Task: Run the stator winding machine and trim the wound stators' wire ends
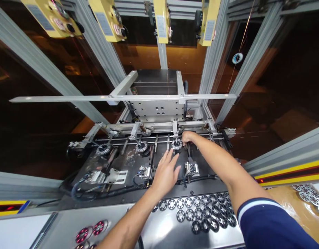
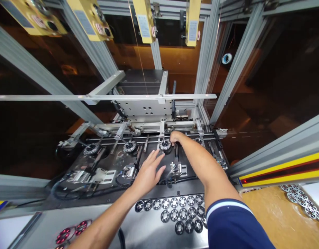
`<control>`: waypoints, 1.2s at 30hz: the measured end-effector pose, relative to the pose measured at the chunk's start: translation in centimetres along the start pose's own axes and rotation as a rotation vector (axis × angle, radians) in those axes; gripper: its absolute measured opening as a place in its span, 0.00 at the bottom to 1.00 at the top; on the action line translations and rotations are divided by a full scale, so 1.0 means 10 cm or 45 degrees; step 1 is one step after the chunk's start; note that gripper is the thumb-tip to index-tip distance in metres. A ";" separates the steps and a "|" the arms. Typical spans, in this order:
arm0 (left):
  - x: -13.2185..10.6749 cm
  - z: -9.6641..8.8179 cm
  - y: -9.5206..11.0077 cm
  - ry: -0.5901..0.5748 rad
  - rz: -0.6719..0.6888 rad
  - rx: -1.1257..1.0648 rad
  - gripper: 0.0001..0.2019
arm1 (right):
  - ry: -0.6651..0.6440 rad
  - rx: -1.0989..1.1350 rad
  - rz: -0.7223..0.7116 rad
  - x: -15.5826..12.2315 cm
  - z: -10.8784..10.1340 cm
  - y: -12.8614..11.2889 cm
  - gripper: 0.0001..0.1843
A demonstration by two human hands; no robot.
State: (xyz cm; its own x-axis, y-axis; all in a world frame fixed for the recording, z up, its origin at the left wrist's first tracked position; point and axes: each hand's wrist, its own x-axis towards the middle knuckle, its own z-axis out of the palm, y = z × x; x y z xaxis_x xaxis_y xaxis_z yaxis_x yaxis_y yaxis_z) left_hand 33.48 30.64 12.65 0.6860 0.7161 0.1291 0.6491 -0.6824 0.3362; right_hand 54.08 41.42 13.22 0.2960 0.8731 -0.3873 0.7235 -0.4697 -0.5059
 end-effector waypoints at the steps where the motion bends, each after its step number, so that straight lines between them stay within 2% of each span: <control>1: 0.06 0.06 0.01 -0.004 -0.020 0.013 0.23 | 0.020 0.002 0.023 0.01 -0.01 0.01 0.17; 4: 0.23 0.17 0.01 -0.016 -0.076 0.055 0.26 | 0.047 0.021 0.080 -0.02 -0.05 0.06 0.18; 7: 0.36 0.23 0.00 -0.037 -0.103 0.099 0.29 | 0.040 0.088 0.041 -0.14 0.00 0.12 0.17; 12: 0.44 0.23 -0.03 -0.104 -0.063 0.195 0.29 | -0.025 0.155 -0.008 -0.18 0.19 0.20 0.15; 16: 0.51 0.21 -0.06 -0.161 -0.002 0.272 0.29 | -0.059 0.118 -0.029 -0.16 0.21 0.16 0.15; 18: 0.52 0.16 -0.07 -0.192 0.020 0.298 0.29 | -0.031 0.077 -0.047 -0.26 0.15 0.11 0.15; 21: 0.49 0.03 -0.07 -0.236 0.049 0.300 0.30 | 0.067 0.010 -0.111 -0.63 -0.06 0.13 0.15; 24: 0.49 -0.13 0.00 -0.259 0.102 0.253 0.28 | 0.199 -0.059 -0.155 -1.09 -0.40 0.38 0.17; 27: 0.67 -0.21 0.22 -0.282 0.263 0.159 0.23 | 0.355 -0.155 -0.019 -1.35 -0.82 0.78 0.17; 29: 0.89 -0.15 0.41 -0.331 0.401 0.108 0.22 | 0.408 -0.218 0.118 -1.35 -1.02 1.01 0.15; 31: 1.13 -0.03 0.58 -0.406 0.513 0.092 0.25 | 0.367 -0.258 0.207 -1.26 -1.09 1.16 0.13; 33: 1.32 0.13 0.67 -0.485 0.592 0.103 0.32 | 0.260 -0.268 0.227 -1.14 -1.05 1.23 0.14; 36: 1.44 0.32 0.68 -0.559 0.659 0.132 0.37 | 0.110 -0.249 0.180 -1.04 -0.90 1.24 0.12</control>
State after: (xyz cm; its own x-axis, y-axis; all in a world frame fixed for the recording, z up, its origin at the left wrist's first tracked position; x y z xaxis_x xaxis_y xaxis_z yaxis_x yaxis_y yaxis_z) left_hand 48.81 35.88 13.81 0.9717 0.1833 -0.1489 0.2152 -0.9468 0.2392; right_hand 65.65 27.71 17.90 0.4487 0.8126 -0.3719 0.7755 -0.5609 -0.2899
